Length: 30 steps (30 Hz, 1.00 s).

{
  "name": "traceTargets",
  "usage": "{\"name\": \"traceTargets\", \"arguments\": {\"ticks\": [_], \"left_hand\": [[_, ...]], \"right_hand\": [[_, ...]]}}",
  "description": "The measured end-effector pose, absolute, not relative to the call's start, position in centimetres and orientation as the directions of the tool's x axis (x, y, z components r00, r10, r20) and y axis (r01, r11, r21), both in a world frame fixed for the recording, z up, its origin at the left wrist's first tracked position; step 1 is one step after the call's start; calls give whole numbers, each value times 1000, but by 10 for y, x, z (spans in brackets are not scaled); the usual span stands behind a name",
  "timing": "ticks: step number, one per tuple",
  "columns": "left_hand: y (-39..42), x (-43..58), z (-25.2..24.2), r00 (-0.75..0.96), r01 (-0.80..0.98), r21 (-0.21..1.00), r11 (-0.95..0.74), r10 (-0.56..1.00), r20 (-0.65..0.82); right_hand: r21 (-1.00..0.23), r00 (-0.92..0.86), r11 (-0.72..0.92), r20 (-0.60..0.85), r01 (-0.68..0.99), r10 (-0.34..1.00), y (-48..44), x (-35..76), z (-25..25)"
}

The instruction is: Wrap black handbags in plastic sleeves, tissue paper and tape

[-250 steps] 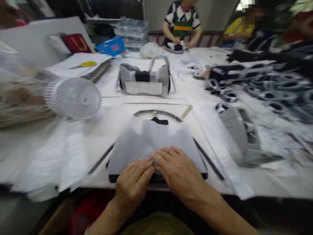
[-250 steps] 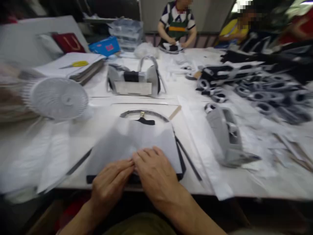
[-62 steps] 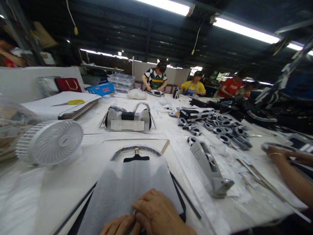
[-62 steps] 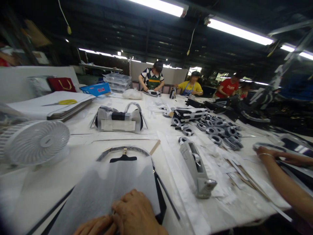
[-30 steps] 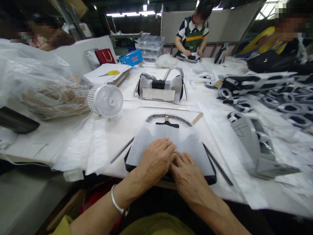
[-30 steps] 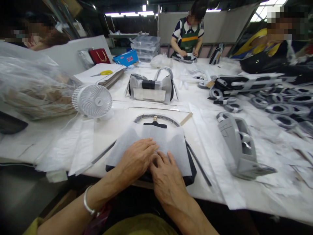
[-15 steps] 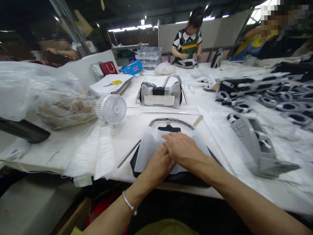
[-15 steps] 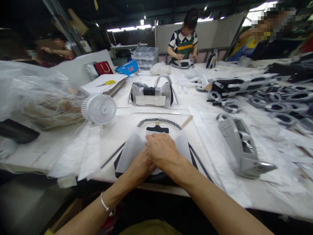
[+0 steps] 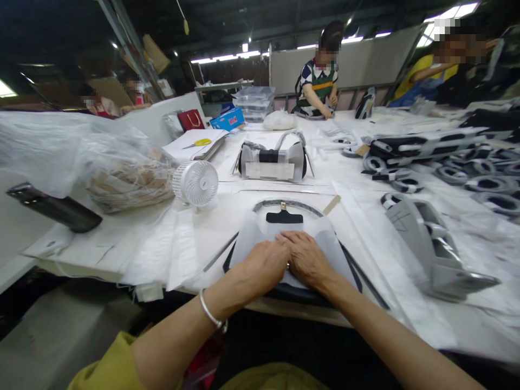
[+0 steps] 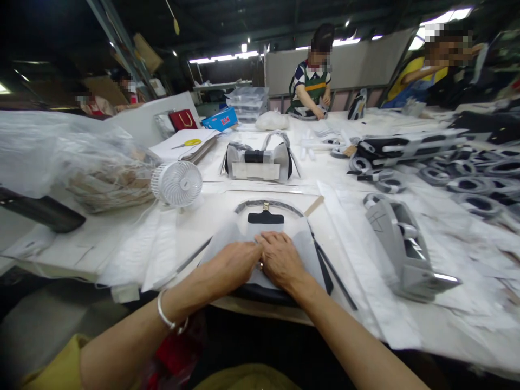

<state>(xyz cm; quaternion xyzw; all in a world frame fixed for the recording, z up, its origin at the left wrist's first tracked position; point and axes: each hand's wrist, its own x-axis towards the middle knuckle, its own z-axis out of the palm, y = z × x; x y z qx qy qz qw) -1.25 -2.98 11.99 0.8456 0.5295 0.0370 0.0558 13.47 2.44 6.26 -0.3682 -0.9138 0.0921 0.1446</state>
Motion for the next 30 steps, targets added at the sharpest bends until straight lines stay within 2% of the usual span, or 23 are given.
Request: {"name": "traceTargets", "arguments": {"ticks": [2, 4, 10, 14, 16, 18, 22, 25, 27, 30], "left_hand": [[-13, -10, 124, 395, 919, 18, -395, 919, 13], [1, -10, 119, 326, 945, -30, -325, 944, 41], [5, -27, 78, 207, 978, -62, -200, 968, 142], [2, -27, 69, 204, 979, -44, -199, 960, 192], [3, -26, 69, 208, 978, -30, -207, 956, 208], [4, -26, 69, 212, 977, -15, -214, 952, 221], [3, -27, 68, 217, 973, 20, -228, 945, 243], [2, -28, 67, 216, 971, 44, -235, 942, 256], [2, -29, 68, 217, 969, 58, -240, 940, 262], [1, -29, 68, 217, 966, 78, -247, 936, 275]], "right_hand": [[-287, -674, 703, 208, 650, 708, 24, 135, 62], [-292, -666, 701, 225, 651, 712, 23, 134, 62], [-303, -604, 664, 278, 683, 747, 24, 133, 57], [-347, -580, 649, 290, 677, 761, 26, 137, 56], [-349, -592, 643, 253, 682, 765, 26, 139, 61], [-282, -620, 646, 188, 709, 762, 25, 138, 71], [-30, -695, 695, -46, 719, 717, 26, 129, 110], [41, -681, 708, -239, 705, 692, 36, 112, 145], [57, -672, 705, -254, 707, 695, 45, 101, 160], [76, -672, 691, -179, 719, 719, 51, 98, 153]]}}
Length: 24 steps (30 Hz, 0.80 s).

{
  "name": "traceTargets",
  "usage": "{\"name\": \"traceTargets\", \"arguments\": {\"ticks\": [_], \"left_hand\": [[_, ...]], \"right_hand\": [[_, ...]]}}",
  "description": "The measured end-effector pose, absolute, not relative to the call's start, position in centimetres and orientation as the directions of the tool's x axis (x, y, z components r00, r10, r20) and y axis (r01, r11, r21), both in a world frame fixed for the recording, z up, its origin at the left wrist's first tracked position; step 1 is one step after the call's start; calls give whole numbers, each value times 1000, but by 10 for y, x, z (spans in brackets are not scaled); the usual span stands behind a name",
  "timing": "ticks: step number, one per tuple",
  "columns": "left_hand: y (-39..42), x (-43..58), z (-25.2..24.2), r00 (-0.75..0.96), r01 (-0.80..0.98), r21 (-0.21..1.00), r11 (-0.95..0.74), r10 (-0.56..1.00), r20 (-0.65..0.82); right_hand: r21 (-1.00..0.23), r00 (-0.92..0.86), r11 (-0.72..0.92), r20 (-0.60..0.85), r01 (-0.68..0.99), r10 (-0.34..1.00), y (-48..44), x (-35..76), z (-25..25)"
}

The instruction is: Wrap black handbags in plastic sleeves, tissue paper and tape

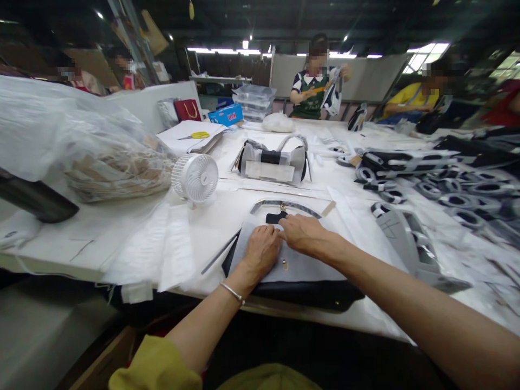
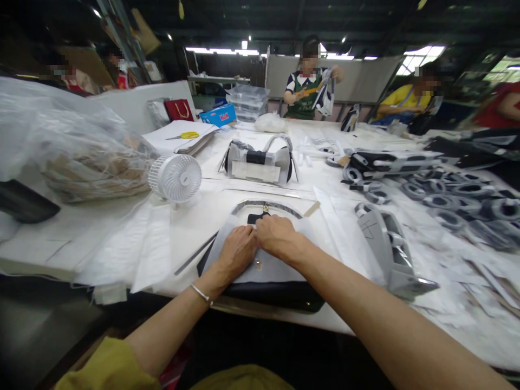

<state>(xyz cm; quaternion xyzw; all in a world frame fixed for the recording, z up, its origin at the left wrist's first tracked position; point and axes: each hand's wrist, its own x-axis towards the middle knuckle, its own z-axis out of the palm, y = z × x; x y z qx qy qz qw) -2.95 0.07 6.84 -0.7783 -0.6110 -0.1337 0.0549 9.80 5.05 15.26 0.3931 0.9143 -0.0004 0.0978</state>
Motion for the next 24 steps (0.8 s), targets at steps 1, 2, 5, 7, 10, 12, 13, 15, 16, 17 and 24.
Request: {"name": "traceTargets", "arguments": {"ticks": [1, 2, 5, 7, 10, 12, 13, 15, 16, 17, 24], "left_hand": [[0, -30, 69, 213, 966, 85, -246, 936, 281], [-1, -30, 69, 206, 966, 91, -241, 934, 291], [-3, -30, 68, 170, 972, 99, -213, 928, 332], [-4, -30, 67, 145, 976, 102, -194, 921, 361], [-2, -30, 64, 121, 979, 110, -174, 918, 378], [-1, -30, 63, 113, 981, 107, -164, 921, 374], [0, -30, 63, 113, 982, 103, -161, 923, 367], [0, -29, 63, 116, 982, 100, -159, 932, 343], [0, -29, 64, 116, 982, 101, -157, 937, 330], [0, -29, 65, 115, 983, 103, -154, 941, 318], [-1, -26, 71, 104, 987, 85, -137, 942, 318]], "right_hand": [[77, -676, 686, -126, 723, 726, 50, 102, 142], [70, -678, 680, -56, 729, 733, 48, 108, 129], [3, -651, 665, 205, 747, 731, 41, 131, 87], [-39, -606, 650, 326, 759, 726, 38, 143, 68], [-54, -581, 641, 372, 765, 724, 38, 147, 60], [-42, -590, 640, 345, 767, 730, 40, 144, 60], [-34, -597, 640, 326, 767, 733, 41, 143, 60], [-24, -607, 640, 295, 768, 738, 42, 142, 61], [-23, -611, 642, 284, 766, 739, 42, 142, 61], [-25, -613, 643, 278, 765, 740, 41, 142, 61], [-38, -606, 637, 268, 770, 749, 37, 142, 71]]}}
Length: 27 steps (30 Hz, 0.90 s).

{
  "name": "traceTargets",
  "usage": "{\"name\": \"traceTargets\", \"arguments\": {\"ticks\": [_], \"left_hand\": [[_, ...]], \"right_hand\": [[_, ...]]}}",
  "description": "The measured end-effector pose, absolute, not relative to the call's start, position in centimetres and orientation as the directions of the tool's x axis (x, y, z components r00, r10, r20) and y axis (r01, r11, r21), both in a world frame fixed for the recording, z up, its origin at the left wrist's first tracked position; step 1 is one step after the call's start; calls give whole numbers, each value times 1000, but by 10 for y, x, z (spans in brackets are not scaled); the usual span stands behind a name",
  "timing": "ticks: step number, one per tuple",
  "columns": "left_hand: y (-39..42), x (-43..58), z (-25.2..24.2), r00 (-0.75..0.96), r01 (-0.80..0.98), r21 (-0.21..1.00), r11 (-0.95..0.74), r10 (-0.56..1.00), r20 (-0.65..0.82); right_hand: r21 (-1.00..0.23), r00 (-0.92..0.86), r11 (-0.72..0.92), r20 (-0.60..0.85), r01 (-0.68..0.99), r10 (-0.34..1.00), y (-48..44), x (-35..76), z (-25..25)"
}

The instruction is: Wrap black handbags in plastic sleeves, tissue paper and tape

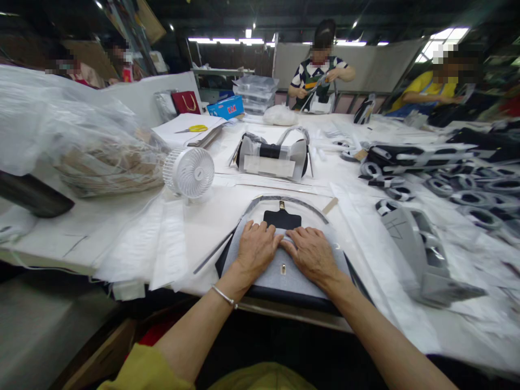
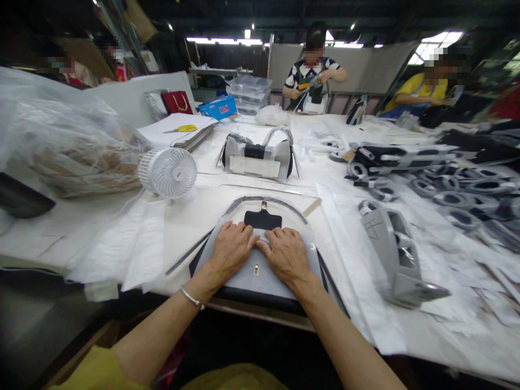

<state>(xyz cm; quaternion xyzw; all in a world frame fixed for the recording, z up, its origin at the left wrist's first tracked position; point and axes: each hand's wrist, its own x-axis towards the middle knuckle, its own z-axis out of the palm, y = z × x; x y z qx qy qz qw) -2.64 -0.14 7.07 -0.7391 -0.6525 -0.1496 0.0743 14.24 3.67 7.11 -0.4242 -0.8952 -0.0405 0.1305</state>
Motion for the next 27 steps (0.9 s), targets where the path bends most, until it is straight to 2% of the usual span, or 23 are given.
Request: {"name": "traceTargets", "arguments": {"ticks": [8, 15, 22, 25, 27], "left_hand": [[5, -27, 68, 83, 990, 82, -114, 947, 311], [15, -27, 70, 53, 992, 100, -78, 972, 229], [11, -26, 67, 9, 990, 129, -53, 948, 318], [9, -27, 64, 102, 973, 148, -179, 903, 418], [8, -28, 61, 237, 934, 157, -320, 886, 398]], "right_hand": [[-29, -565, 585, 223, 811, 794, 44, 143, 68], [-50, -503, 503, 13, 863, 864, 56, 136, 73], [-12, -513, 513, -53, 858, 857, 58, 131, 76], [25, -451, 451, -19, 892, 892, 55, 130, 72], [31, -443, 442, 38, 897, 896, 54, 131, 67]]}}
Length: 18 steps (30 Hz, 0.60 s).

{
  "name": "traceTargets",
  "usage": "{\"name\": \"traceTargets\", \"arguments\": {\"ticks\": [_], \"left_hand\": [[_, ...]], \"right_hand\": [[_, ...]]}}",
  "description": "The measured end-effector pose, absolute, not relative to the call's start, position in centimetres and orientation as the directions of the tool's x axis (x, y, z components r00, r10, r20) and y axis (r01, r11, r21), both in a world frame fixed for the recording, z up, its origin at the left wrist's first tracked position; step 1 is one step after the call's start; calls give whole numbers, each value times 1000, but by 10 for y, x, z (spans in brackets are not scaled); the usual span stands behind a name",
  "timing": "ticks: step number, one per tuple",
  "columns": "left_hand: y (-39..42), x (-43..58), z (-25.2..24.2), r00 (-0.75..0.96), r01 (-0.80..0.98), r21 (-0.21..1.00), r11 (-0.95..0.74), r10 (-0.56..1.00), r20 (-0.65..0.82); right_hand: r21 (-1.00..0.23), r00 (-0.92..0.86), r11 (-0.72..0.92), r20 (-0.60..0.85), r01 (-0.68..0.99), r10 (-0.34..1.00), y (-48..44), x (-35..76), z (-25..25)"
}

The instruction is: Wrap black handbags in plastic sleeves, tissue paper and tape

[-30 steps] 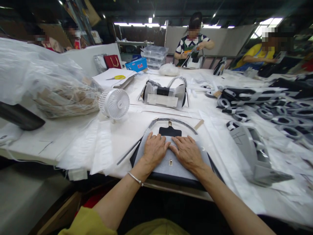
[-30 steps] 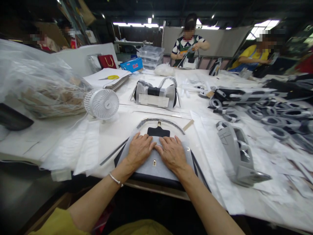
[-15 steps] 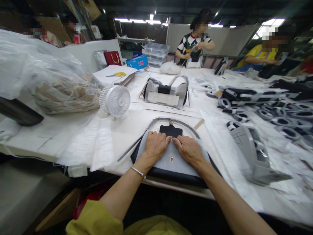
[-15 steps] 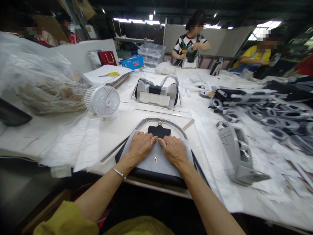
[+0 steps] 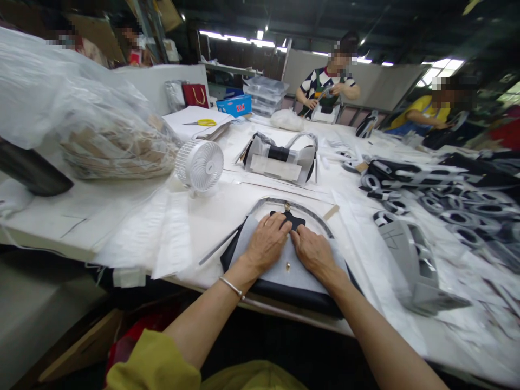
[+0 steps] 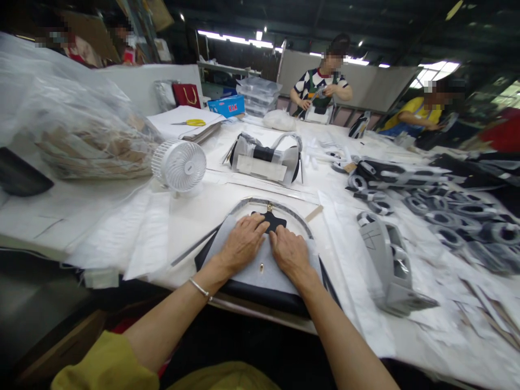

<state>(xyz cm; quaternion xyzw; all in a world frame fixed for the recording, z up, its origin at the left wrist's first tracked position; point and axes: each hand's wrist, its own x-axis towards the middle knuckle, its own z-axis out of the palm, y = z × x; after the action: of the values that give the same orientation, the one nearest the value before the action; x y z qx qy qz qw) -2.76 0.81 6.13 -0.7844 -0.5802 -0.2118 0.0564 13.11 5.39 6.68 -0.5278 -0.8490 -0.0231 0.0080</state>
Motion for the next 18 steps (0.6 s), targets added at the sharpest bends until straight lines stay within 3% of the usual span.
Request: {"name": "traceTargets", "arguments": {"ticks": [3, 6, 9, 18], "left_hand": [[7, -27, 56, 351, 886, 190, -423, 879, 324], [7, -25, 54, 358, 883, 194, -428, 880, 314], [8, -24, 53, 361, 884, 190, -427, 882, 302], [10, -23, 51, 365, 887, 179, -426, 882, 297]], "right_hand": [[-16, -459, 465, 134, 885, 878, 56, 135, 58], [-161, -429, 450, 146, 879, 891, 65, 139, 57], [-254, -360, 355, 30, 900, 933, 81, 138, 71], [-227, -359, 303, -274, 926, 892, 144, 95, 126]]}}
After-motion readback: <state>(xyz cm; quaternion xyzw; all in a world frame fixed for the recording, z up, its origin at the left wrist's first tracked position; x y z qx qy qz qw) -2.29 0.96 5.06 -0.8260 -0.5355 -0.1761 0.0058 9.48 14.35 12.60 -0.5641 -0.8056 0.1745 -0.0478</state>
